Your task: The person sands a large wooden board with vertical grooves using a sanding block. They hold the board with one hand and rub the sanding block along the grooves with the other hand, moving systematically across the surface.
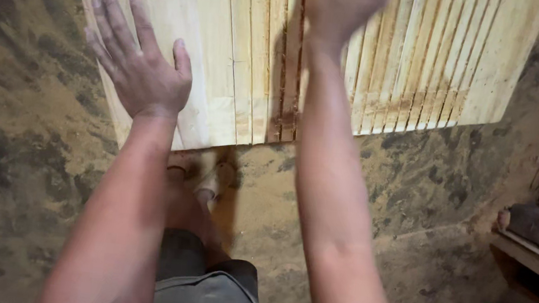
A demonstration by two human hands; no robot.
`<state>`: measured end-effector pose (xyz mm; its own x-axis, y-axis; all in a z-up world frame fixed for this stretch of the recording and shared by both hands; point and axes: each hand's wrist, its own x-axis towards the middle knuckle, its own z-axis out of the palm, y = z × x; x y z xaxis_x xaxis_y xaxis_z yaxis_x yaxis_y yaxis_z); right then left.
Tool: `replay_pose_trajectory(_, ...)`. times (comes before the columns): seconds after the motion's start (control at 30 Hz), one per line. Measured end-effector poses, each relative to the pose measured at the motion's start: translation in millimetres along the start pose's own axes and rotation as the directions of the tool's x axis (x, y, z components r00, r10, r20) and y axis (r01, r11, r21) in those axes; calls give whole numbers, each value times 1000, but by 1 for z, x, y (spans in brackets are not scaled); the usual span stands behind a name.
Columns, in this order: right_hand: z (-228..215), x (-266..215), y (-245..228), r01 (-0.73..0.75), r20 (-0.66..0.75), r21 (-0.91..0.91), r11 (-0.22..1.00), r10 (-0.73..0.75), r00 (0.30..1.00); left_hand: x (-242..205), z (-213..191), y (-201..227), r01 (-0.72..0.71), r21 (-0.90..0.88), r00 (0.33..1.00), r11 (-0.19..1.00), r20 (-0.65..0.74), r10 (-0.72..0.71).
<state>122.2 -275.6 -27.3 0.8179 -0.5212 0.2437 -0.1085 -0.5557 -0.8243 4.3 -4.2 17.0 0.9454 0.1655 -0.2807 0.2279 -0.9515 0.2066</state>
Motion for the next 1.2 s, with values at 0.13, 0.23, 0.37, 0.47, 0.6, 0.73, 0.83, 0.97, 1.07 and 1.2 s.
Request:
replay_pose_trajectory(0.13, -74, -35, 16, -74, -3, 23, 997, 74, 997, -4, -4, 0, 4, 6, 1000, 1000, -13, -4)
replay_pose_trajectory(0.23, -120, -67, 26, -113, 79, -411, 904, 159, 984, -4, -1, 4, -10, -15, 999, 1000, -35, 10)
replay_pose_trajectory(0.37, -135, -101, 41, 218, 196, -680, 700, -114, 974, -8, 2, 0, -7, -20, 999, 1000, -32, 6)
replay_pose_trajectory(0.47, -138, -108, 50, 124, 176, -685, 718, -2, 984, -9, 4, 1, 5, -15, 999, 1000, -33, -5)
replay_pose_trajectory(0.6, -140, -104, 50, 137, 166, -678, 722, -31, 986, -4, 9, 2, -1, 21, 997, 1000, -75, 2)
replay_pose_trajectory(0.73, -138, -104, 42, 153, 177, -689, 709, -41, 983, -2, 18, -3, 3, 70, 994, 998, -113, 5)
replay_pose_trajectory(0.83, -142, -104, 41, 152, 173, -690, 708, -43, 984, -3, 25, -7, -6, 53, 992, 999, -126, 13)
replay_pose_trajectory(0.97, -139, -99, 44, 154, 178, -711, 686, -36, 983, 0, 30, -10, -40, 18, 984, 999, -172, 43)
replay_pose_trajectory(1.07, -136, -102, 49, 157, 185, -724, 672, -30, 982, -1, 32, -15, -90, -77, 972, 993, -225, 71)
replay_pose_trajectory(1.2, -136, -102, 50, 140, 179, -734, 665, -10, 984, -16, 37, -1, -321, -251, 913, 913, -337, 229)
